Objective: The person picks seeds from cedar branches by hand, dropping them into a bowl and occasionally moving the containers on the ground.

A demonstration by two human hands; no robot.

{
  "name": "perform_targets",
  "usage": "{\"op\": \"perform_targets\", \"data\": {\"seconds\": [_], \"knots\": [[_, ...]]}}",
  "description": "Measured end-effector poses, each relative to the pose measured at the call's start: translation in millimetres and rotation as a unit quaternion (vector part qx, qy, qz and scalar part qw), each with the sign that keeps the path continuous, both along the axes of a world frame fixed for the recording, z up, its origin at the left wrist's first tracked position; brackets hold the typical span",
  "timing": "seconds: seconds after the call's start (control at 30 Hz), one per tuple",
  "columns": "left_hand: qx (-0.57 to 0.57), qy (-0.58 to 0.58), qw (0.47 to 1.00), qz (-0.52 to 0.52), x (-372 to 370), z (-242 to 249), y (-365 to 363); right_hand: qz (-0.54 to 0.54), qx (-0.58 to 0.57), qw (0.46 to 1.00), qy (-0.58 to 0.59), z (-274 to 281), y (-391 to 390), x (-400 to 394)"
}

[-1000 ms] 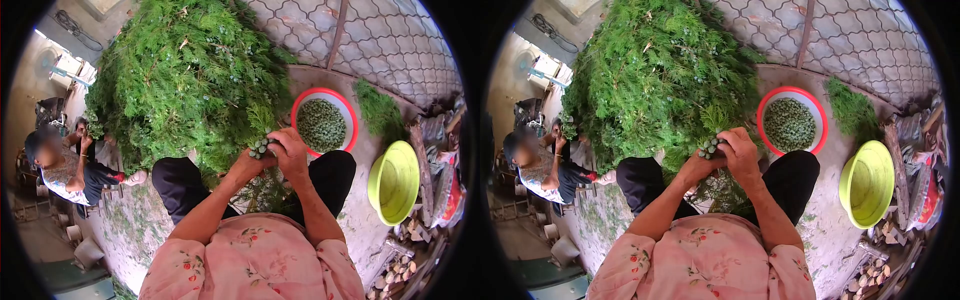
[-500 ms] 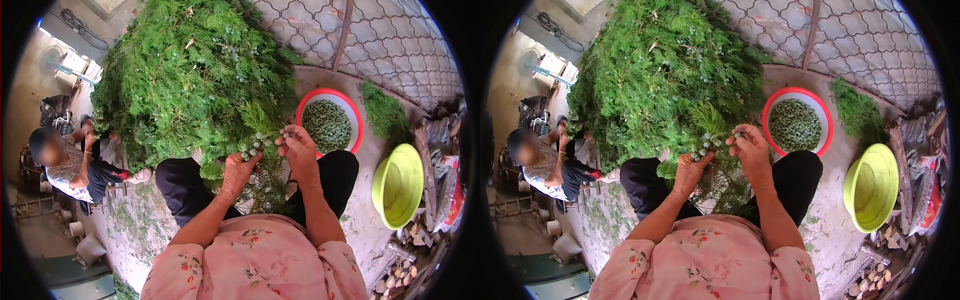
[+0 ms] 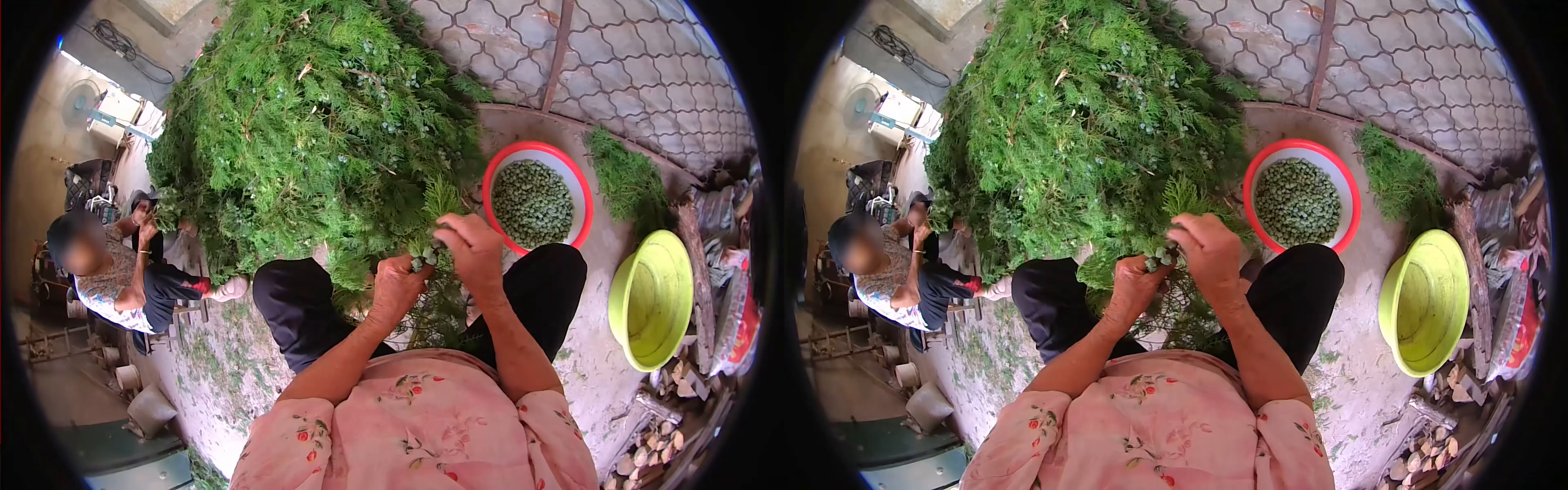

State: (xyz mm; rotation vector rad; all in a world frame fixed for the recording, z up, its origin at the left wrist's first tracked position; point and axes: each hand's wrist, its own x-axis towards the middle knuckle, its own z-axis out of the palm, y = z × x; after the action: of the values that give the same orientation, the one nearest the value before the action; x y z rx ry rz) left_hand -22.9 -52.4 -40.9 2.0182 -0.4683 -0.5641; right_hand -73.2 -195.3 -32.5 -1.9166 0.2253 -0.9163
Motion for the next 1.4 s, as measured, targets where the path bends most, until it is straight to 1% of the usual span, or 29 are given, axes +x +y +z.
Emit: {"op": "perform_targets", "data": {"seconds": [0.03,0.07,0.1,0.13,0.2,0.23,0.27,0.33,0.37,0.4,0.47,0.53,0.6,0.63,0.7,0.73,0.8,0.83,0.9,0.93,1.0,1.03,1.1,1.13,1.2,1.23,1.3,1.33,1.4], "knots": [[0.001,0.0,1.0,0.0,0,0,1,0.0,0.001,1.0,0.0,0,-5,-2],[-0.048,0.066,0.996,0.028,0,1,2,0.027,0.268,0.963,0.011,3,-14,-8],[-0.096,0.131,0.985,0.057,0,4,2,0.053,0.516,0.855,0.021,7,-20,-11],[-0.095,0.129,0.985,0.057,0,9,3,0.054,0.516,0.854,0.02,11,-24,-10],[-0.131,0.162,0.976,0.067,0,21,2,0.097,0.598,0.794,-0.045,15,-29,-9],[-0.132,0.162,0.976,0.067,0,25,1,0.12,0.606,0.786,-0.027,9,-27,-8],[-0.128,0.168,0.974,0.078,1,28,0,0.12,0.605,0.787,-0.027,8,-23,-11],[-0.123,0.175,0.973,0.089,2,30,-2,0.15,0.523,0.837,0.067,9,-10,-15],[-0.128,0.174,0.973,0.084,2,29,-3,0.169,0.492,0.851,0.074,4,-8,-15],[-0.133,0.173,0.973,0.079,1,29,-3,0.167,0.494,0.85,0.074,2,-3,-14],[-0.131,0.173,0.974,0.069,1,23,-3,0.16,0.435,0.883,0.068,2,6,-12],[-0.131,0.173,0.974,0.06,0,21,-3,0.141,0.443,0.883,0.073,1,7,-12],[-0.11,0.168,0.978,0.049,0,21,-3,0.066,0.504,0.859,0.066,-3,6,-10],[-0.11,0.169,0.978,0.049,-1,22,-3,0.066,0.504,0.859,0.067,-9,6,-10],[-0.107,0.174,0.978,0.048,-2,25,-5,0.099,0.592,0.799,0.036,-20,4,-11],[-0.107,0.174,0.978,0.048,-2,24,-5,0.1,0.592,0.799,0.036,-22,5,-10],[-0.123,0.175,0.976,0.041,-1,22,-5,0.072,0.642,0.763,-0.007,-23,9,-8],[-0.123,0.176,0.976,0.041,-1,20,-4,0.072,0.642,0.763,-0.007,-23,9,-8],[-0.109,0.172,0.979,0.033,-1,16,-4,0.065,0.612,0.788,-0.021,-24,10,-8],[-0.109,0.173,0.978,0.032,-2,17,-5,0.064,0.612,0.788,-0.021,-23,9,-9],[-0.134,0.186,0.972,0.044,-2,19,-5,0.078,0.672,0.735,-0.046,-23,8,-9],[-0.134,0.186,0.972,0.045,-3,21,-6,0.079,0.672,0.735,-0.046,-24,7,-9],[-0.183,0.246,0.949,0.076,-5,24,-7,0.112,0.661,0.739,-0.061,-27,5,-9],[-0.182,0.247,0.949,0.075,-3,22,-6,0.112,0.662,0.739,-0.061,-26,5,-10],[-0.166,0.317,0.927,0.116,3,17,-4,0.125,0.662,0.738,-0.039,-23,6,-9],[-0.165,0.316,0.927,0.116,4,17,-4,0.125,0.663,0.737,-0.039,-23,7,-9],[-0.185,0.353,0.905,0.151,5,17,-4,0.135,0.647,0.749,-0.037,-23,9,-10],[-0.185,0.353,0.905,0.151,5,16,-3,0.135,0.647,0.749,-0.038,-21,10,-10],[-0.201,0.346,0.901,0.165,5,14,-4,0.112,0.613,0.782,-0.032,-15,13,-12]]}}
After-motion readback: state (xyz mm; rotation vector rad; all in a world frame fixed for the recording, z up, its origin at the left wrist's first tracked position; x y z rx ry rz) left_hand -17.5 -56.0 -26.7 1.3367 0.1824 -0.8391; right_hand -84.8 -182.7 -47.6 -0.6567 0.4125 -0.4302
